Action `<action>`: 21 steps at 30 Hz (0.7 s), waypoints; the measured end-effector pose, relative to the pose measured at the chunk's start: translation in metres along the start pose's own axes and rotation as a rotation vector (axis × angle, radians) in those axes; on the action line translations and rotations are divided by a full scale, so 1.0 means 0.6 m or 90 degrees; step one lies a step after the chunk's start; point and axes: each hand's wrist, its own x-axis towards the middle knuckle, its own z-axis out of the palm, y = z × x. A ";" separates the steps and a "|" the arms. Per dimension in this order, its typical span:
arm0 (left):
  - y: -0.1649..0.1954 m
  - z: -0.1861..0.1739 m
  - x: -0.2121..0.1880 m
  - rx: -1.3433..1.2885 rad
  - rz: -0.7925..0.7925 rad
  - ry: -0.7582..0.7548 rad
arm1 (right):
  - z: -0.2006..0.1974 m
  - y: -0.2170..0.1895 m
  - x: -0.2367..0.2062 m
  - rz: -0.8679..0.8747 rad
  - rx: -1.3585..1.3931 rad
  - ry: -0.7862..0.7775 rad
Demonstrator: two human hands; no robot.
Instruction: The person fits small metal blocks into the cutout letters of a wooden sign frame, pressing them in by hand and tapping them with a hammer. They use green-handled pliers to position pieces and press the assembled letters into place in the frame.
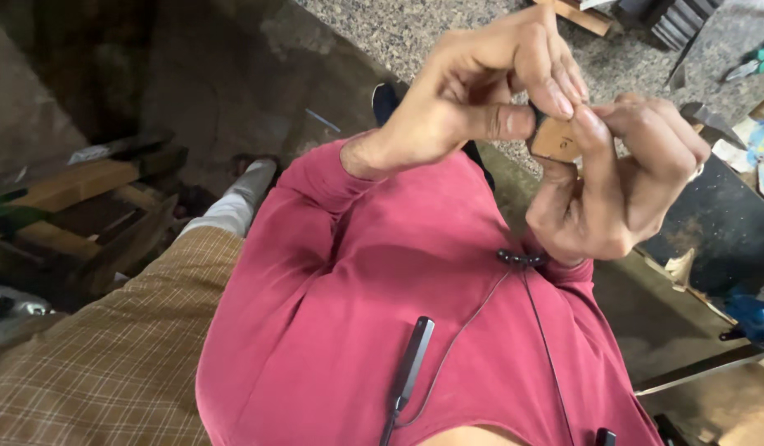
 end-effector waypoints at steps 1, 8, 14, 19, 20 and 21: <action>-0.003 -0.001 0.001 0.004 -0.010 0.004 | 0.000 0.004 0.000 0.001 0.002 -0.004; -0.035 0.008 0.029 0.016 -0.057 0.033 | -0.016 0.037 -0.002 0.060 0.019 -0.013; -0.087 -0.019 0.037 0.043 -0.105 0.082 | -0.014 0.098 -0.032 0.113 0.103 -0.055; -0.152 -0.055 0.001 0.000 -0.240 0.241 | 0.017 0.136 -0.075 0.262 0.204 -0.201; -0.165 -0.061 -0.004 -0.013 -0.239 0.246 | 0.024 0.140 -0.082 0.293 0.237 -0.224; -0.173 -0.070 -0.008 -0.020 -0.237 0.246 | 0.033 0.142 -0.088 0.301 0.233 -0.219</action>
